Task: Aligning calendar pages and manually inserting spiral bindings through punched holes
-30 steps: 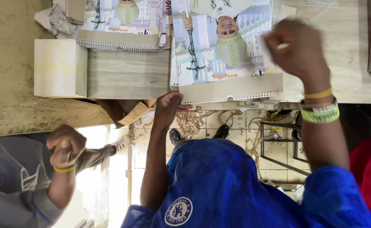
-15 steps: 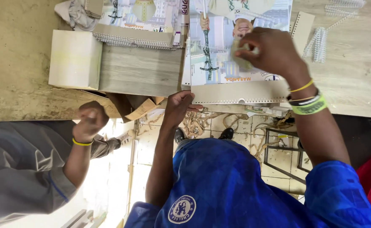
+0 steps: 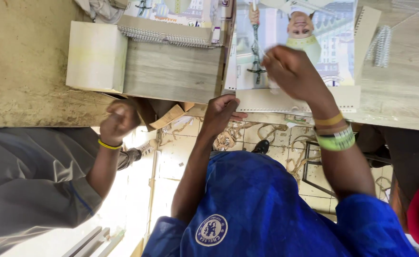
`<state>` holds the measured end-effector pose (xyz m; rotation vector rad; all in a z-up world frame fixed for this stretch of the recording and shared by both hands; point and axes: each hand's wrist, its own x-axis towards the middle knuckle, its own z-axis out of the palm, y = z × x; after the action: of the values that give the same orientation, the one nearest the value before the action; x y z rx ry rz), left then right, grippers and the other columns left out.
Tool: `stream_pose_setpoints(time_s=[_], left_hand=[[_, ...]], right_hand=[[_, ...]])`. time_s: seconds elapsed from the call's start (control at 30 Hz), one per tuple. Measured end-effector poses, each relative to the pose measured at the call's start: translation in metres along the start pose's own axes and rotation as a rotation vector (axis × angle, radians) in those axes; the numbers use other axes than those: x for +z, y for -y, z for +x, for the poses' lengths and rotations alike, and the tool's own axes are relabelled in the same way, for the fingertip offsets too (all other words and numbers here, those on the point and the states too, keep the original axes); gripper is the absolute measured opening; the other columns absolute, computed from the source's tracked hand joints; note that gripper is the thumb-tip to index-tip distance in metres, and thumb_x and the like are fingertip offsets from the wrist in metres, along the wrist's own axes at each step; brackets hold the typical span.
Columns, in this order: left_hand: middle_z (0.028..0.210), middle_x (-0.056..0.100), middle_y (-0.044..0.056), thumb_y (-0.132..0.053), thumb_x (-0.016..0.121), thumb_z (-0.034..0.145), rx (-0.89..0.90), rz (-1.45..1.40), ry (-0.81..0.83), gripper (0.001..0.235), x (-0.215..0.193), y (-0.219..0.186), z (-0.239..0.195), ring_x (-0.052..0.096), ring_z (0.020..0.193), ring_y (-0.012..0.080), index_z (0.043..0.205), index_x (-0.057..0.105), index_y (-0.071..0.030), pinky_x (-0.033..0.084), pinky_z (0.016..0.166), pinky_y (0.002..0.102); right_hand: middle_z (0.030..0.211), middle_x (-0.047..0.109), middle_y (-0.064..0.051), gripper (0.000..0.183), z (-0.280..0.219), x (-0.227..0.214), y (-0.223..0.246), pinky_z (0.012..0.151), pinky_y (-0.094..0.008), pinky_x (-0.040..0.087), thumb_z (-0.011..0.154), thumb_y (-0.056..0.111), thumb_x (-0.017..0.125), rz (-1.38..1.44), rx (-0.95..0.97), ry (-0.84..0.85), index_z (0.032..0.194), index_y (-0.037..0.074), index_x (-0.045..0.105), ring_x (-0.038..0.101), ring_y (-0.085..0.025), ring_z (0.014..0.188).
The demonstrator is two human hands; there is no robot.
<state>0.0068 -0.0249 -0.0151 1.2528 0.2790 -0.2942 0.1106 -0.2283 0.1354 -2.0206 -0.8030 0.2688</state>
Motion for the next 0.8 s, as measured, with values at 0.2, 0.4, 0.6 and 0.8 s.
stream_pose_setpoints(time_s=[0.2, 0.4, 0.6, 0.8], left_hand=[[0.09, 0.072, 0.017, -0.018, 0.062, 0.106, 0.084, -0.173, 0.025, 0.026, 0.001, 0.005, 0.004, 0.08, 0.089, 0.0426, 0.114, 0.073, 0.004, 0.069, 0.072, 0.047], [0.088, 0.07, 0.016, -0.023, 0.064, 0.108, 0.07, -0.176, 0.07, 0.026, 0.0, 0.013, 0.008, 0.079, 0.091, 0.0438, 0.115, 0.072, 0.001, 0.07, 0.072, 0.049], [0.095, 0.072, 0.016, -0.024, 0.061, 0.112, 0.099, -0.191, 0.151, 0.03, -0.008, 0.023, 0.012, 0.078, 0.096, 0.0437, 0.123, 0.071, 0.002, 0.068, 0.076, 0.05], [0.095, 0.069, 0.014, -0.024, 0.064, 0.111, 0.097, -0.219, 0.16, 0.031, -0.007, 0.018, 0.01, 0.079, 0.093, 0.0408, 0.121, 0.069, 0.005, 0.069, 0.077, 0.052]], right_hand=[[0.065, 0.067, -0.018, 0.024, -0.093, 0.097, -0.041, 0.048, -0.029, 0.052, 0.111, 0.013, 0.073, 0.353, 0.262, -0.457, 0.108, -0.01, 0.07, 0.06, -0.017, 0.048], [0.073, 0.073, -0.021, 0.013, -0.083, 0.141, -0.026, 0.053, -0.026, 0.052, 0.109, 0.001, 0.074, 0.34, 0.233, -0.641, 0.11, -0.01, 0.066, 0.066, -0.013, 0.053], [0.067, 0.072, -0.021, 0.011, -0.094, 0.154, -0.049, 0.048, -0.03, 0.049, 0.107, 0.0, 0.08, -0.002, 0.2, -0.709, 0.105, -0.007, 0.072, 0.067, -0.021, 0.051], [0.065, 0.073, -0.015, 0.012, -0.083, 0.151, -0.028, 0.049, -0.032, 0.049, 0.105, 0.005, 0.088, -0.293, 0.161, -0.755, 0.105, 0.002, 0.076, 0.071, -0.027, 0.053]])
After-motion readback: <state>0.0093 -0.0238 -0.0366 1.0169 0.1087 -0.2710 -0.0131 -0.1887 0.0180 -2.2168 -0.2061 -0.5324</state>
